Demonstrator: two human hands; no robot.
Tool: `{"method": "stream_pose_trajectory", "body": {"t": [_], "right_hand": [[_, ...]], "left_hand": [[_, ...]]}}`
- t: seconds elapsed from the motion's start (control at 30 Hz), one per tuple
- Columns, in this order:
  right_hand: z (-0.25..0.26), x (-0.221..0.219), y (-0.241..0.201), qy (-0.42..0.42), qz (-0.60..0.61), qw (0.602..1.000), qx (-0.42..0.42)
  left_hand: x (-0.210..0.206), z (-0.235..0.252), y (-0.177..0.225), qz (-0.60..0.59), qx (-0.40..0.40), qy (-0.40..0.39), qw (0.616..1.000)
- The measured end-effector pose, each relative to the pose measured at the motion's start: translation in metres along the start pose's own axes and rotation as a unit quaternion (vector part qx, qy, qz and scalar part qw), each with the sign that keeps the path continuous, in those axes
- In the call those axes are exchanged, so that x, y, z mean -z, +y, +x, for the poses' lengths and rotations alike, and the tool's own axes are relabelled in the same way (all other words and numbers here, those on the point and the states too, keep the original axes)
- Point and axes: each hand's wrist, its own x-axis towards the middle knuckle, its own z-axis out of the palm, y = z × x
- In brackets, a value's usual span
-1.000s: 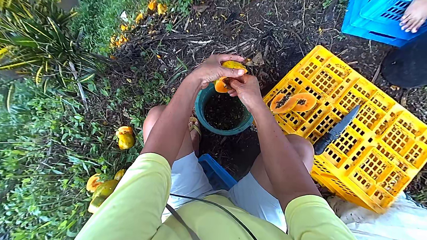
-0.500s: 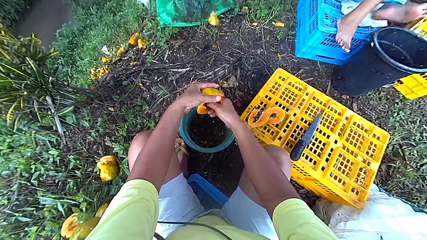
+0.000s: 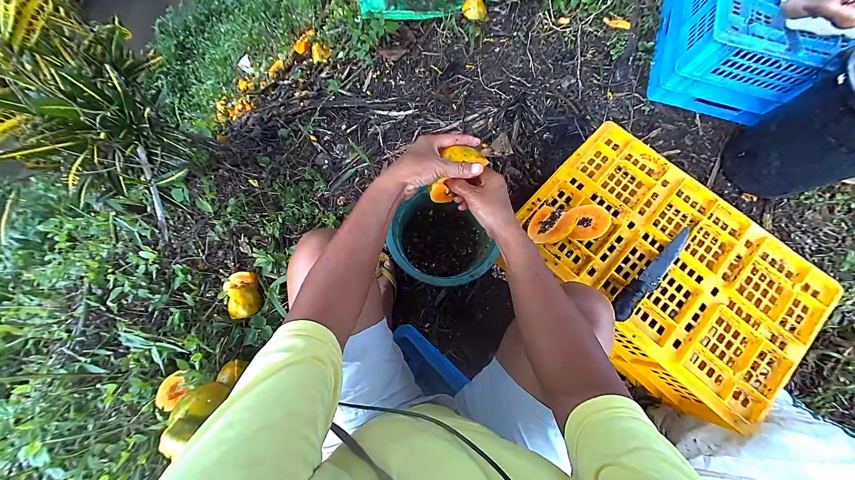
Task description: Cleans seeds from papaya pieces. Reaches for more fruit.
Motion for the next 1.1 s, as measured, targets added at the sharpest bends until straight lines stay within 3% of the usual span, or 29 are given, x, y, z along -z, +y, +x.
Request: {"method": "stream_pose_trajectory", "body": {"t": [0.2,0.47,1.1], "right_hand": [[0.003,0.003,-0.003,0.007,0.027,0.999,-0.033],[0.004,0.001,-0.007,-0.026,0.137,0.980,-0.140],[0.001,-0.003,0.000,-0.036,0.038,0.997,-0.064]], "left_hand": [[0.000,0.003,0.001,0.007,-0.007,-0.010,1.000],[-0.004,0.007,-0.002,0.054,-0.012,-0.030,0.998],[0.001,0.003,-0.020,0.042,0.038,0.054,0.997]]}}
